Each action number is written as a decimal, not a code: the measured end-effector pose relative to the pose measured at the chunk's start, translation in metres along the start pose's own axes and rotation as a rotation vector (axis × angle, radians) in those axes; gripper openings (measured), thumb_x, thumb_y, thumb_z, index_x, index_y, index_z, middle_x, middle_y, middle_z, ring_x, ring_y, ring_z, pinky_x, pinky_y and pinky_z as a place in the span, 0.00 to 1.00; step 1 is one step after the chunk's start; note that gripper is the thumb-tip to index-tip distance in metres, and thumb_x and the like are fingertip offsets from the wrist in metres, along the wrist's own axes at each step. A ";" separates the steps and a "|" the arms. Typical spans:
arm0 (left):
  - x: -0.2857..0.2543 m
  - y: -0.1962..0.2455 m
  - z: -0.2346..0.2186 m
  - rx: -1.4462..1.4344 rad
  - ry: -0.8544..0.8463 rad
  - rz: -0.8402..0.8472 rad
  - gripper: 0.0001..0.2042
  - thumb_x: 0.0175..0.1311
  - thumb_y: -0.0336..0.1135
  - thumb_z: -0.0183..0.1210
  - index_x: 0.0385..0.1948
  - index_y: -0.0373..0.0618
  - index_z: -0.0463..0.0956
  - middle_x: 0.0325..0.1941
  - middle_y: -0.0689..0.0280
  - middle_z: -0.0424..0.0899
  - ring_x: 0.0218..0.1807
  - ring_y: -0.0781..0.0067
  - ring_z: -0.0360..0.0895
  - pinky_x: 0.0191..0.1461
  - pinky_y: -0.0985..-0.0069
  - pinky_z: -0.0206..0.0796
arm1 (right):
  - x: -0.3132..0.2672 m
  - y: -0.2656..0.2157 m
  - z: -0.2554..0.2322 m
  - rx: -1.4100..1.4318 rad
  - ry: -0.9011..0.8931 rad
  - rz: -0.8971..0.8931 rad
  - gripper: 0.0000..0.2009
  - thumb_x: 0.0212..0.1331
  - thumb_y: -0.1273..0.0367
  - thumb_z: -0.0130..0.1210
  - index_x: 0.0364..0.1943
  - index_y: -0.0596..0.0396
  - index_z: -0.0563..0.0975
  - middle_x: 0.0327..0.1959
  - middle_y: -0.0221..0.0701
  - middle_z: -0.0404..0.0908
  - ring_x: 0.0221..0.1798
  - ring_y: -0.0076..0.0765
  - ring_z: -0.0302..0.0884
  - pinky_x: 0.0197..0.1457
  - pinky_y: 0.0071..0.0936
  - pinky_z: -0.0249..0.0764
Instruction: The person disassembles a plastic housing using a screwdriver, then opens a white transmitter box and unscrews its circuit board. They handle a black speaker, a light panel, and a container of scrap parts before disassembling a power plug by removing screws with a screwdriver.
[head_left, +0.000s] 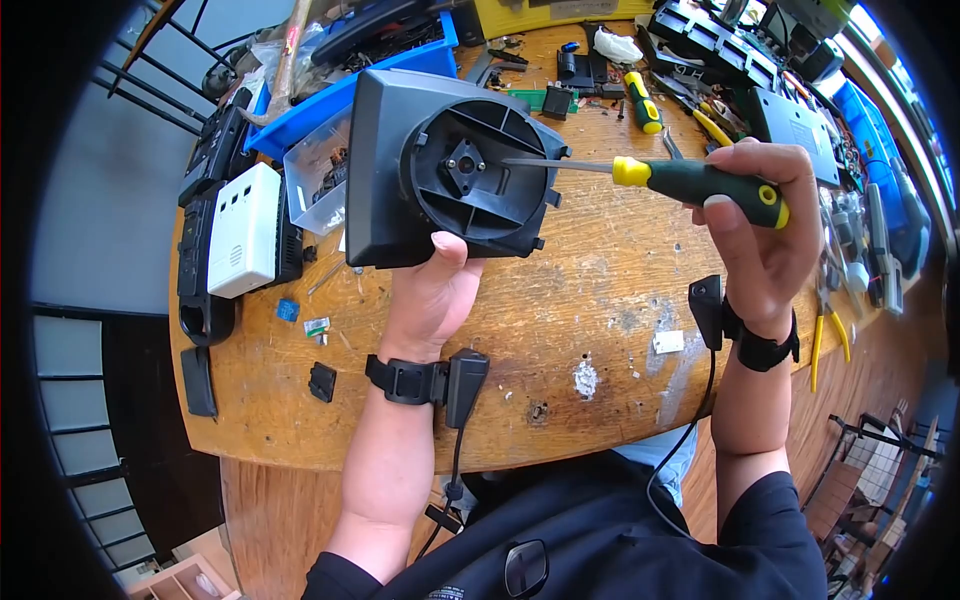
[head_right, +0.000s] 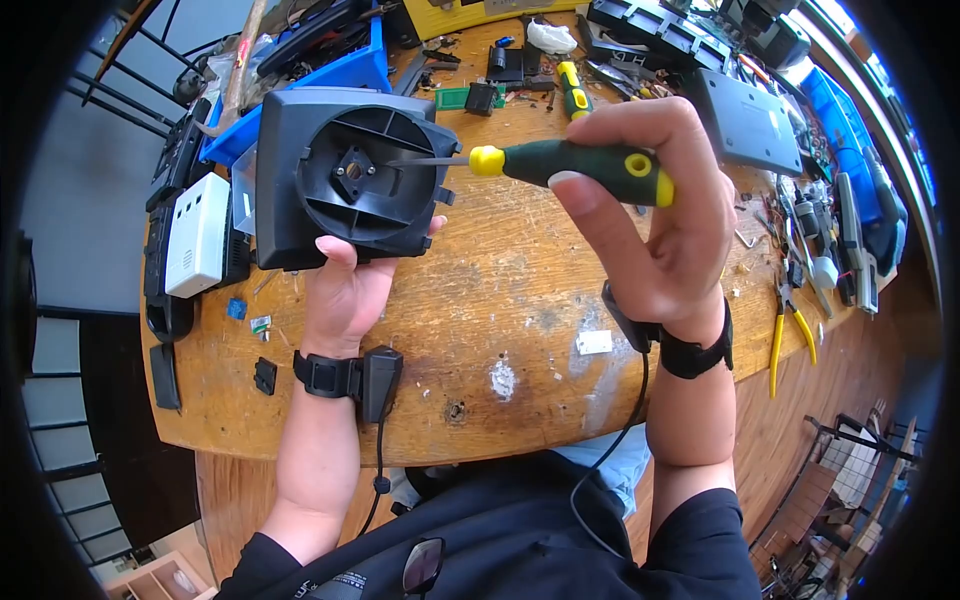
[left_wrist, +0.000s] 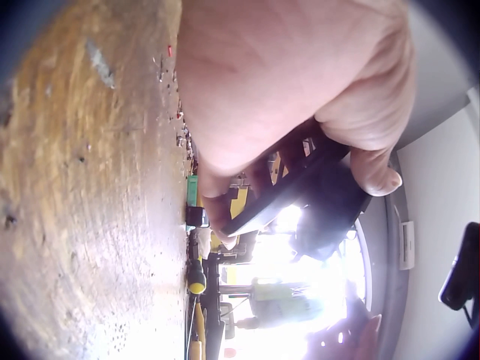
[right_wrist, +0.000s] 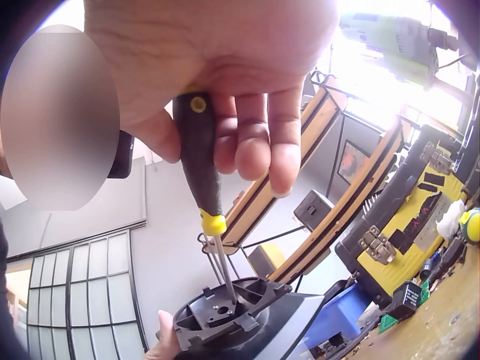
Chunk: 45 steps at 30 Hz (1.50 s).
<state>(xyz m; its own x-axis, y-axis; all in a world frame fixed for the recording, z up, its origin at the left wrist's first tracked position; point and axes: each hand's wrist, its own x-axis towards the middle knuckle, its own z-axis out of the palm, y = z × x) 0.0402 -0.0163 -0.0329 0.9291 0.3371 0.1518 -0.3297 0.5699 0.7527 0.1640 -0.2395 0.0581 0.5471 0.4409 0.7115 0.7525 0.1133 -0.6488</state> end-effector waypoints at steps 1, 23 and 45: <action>-0.001 0.000 0.000 -0.114 -0.020 -0.032 0.30 0.55 0.37 0.63 0.60 0.52 0.60 0.61 0.73 0.66 0.63 0.70 0.62 0.68 0.60 0.51 | 0.000 -0.001 0.000 0.000 -0.009 0.020 0.13 0.53 0.72 0.59 0.40 0.64 0.73 0.33 0.34 0.77 0.34 0.24 0.73 0.39 0.18 0.68; 0.000 -0.002 0.001 0.111 0.001 0.008 0.41 0.50 0.52 0.62 0.64 0.45 0.53 0.64 0.58 0.63 0.63 0.54 0.64 0.65 0.44 0.57 | -0.001 -0.001 0.001 -0.038 -0.053 0.004 0.13 0.51 0.72 0.61 0.39 0.62 0.73 0.33 0.35 0.77 0.33 0.27 0.75 0.39 0.20 0.69; -0.003 0.002 0.004 0.027 0.039 0.063 0.32 0.50 0.32 0.68 0.59 0.52 0.63 0.59 0.78 0.68 0.61 0.78 0.62 0.68 0.73 0.47 | 0.010 -0.005 0.003 -0.349 -0.115 -0.124 0.18 0.44 0.63 0.69 0.31 0.60 0.74 0.24 0.34 0.78 0.24 0.32 0.77 0.30 0.21 0.71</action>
<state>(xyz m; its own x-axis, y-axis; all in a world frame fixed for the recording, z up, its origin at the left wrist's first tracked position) 0.0377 -0.0192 -0.0288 0.8995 0.4003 0.1748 -0.3819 0.5265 0.7596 0.1651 -0.2331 0.0674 0.4145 0.5423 0.7308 0.9007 -0.1294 -0.4148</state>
